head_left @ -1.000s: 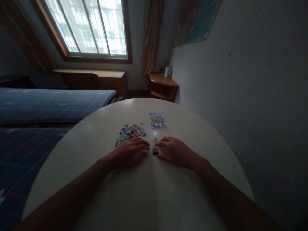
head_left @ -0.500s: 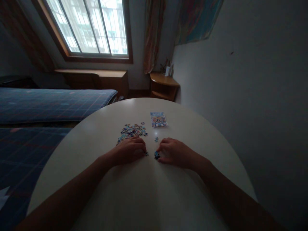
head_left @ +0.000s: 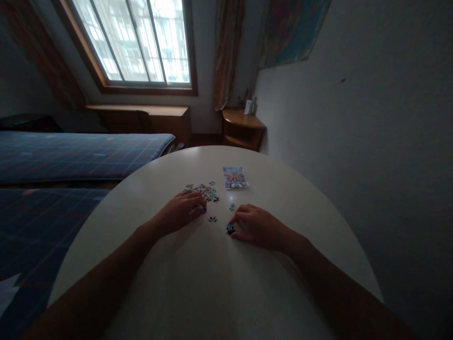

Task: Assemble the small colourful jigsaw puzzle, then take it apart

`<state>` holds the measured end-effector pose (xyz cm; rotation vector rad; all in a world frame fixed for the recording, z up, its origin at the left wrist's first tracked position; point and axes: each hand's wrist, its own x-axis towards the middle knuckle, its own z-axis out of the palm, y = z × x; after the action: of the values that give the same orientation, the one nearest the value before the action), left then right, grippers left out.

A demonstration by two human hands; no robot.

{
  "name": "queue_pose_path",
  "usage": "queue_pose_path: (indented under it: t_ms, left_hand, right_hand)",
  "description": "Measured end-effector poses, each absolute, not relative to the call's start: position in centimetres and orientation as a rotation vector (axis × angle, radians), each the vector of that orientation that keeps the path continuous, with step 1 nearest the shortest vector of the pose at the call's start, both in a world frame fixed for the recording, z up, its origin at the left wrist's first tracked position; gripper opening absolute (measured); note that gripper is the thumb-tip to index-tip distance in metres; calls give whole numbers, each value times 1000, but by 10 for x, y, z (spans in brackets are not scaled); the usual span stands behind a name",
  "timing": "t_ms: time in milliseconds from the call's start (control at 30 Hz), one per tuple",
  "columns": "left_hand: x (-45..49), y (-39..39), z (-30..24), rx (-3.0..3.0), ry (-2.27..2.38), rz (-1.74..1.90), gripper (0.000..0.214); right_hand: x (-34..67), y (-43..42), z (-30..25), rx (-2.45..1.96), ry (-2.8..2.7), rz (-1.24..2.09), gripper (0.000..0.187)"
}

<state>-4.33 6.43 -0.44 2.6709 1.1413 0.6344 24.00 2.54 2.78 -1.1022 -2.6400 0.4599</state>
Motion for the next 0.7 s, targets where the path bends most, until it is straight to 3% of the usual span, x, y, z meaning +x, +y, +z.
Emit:
queue_pose_path:
  t_ms: [300, 533, 700]
  left_hand:
    - [-62, 70, -1, 2619, 1390, 580, 19]
    - [-62, 72, -8, 2628, 1365, 624, 33]
    - [-69, 70, 2, 2623, 1276, 591, 37]
  right_hand:
    - [244, 38, 8, -1071, -2542, 292, 31]
    - [235, 45, -11, -1084, -2530, 238, 48]
    - [232, 45, -13, -1111, -2555, 272, 50]
